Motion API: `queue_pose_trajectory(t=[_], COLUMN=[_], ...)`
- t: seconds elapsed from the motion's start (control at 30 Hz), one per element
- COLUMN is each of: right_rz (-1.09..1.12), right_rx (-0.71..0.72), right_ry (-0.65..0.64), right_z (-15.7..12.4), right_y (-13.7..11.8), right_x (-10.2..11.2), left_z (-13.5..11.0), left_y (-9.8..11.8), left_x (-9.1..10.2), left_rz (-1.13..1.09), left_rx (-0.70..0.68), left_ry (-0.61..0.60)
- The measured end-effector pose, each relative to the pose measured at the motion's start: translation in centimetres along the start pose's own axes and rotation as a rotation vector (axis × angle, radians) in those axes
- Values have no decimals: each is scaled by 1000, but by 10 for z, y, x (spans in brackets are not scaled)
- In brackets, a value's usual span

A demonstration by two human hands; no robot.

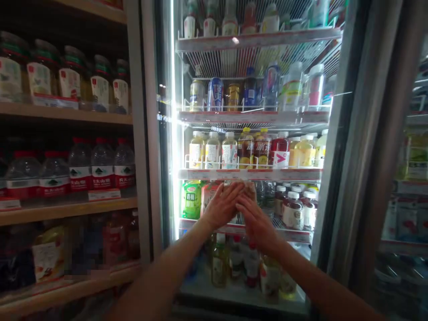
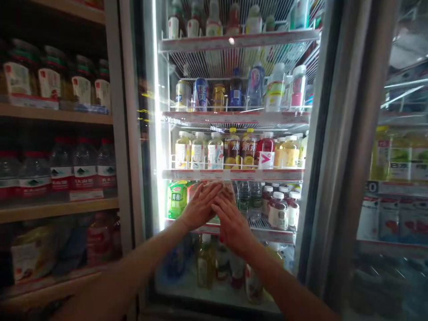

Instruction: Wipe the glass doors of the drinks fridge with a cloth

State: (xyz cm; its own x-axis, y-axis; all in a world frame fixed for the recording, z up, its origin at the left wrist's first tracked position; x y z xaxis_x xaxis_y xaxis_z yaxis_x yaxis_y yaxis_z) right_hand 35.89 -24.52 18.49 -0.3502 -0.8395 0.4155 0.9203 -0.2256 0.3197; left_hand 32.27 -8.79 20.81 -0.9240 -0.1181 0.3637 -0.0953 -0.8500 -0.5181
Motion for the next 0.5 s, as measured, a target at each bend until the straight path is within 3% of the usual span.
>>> queue_pose_trajectory(t=[0.17, 0.27, 0.33, 0.4, 0.43, 0.5], right_rz=[-234, -371, -470, -552, -581, -594], right_rx=[-43, -107, -226, -328, -351, -256], right_ry=[-60, -55, 14, 53, 41, -87], right_z=[35, 74, 84, 59, 33, -31], right_y=[14, 43, 61, 66, 63, 49], right_x=[-12, 9, 28, 42, 45, 44], left_z=[-22, -31, -32, -32, -33, -36], left_y=[-37, -41, -35, -24, -17, -5], left_x=[23, 26, 26, 25, 25, 23], left_rz=[45, 58, 58, 50, 46, 39], left_rx=[311, 344, 393, 421, 428, 431], left_ry=[71, 32, 33, 29, 22, 5])
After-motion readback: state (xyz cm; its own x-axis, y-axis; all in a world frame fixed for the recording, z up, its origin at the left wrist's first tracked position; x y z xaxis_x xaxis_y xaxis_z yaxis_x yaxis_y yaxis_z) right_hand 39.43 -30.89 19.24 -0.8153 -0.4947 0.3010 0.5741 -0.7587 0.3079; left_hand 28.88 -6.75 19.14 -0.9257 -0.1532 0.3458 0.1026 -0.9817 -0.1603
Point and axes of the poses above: each hand's wrist, its own z-axis towards the middle knuckle, its own x-axis out of the back of the hand, y = z × x, the point moved 2 cm from there along z, towards the middle knuckle, and after that the axes turned 3 degrees about -z, right-handed, at the moved point
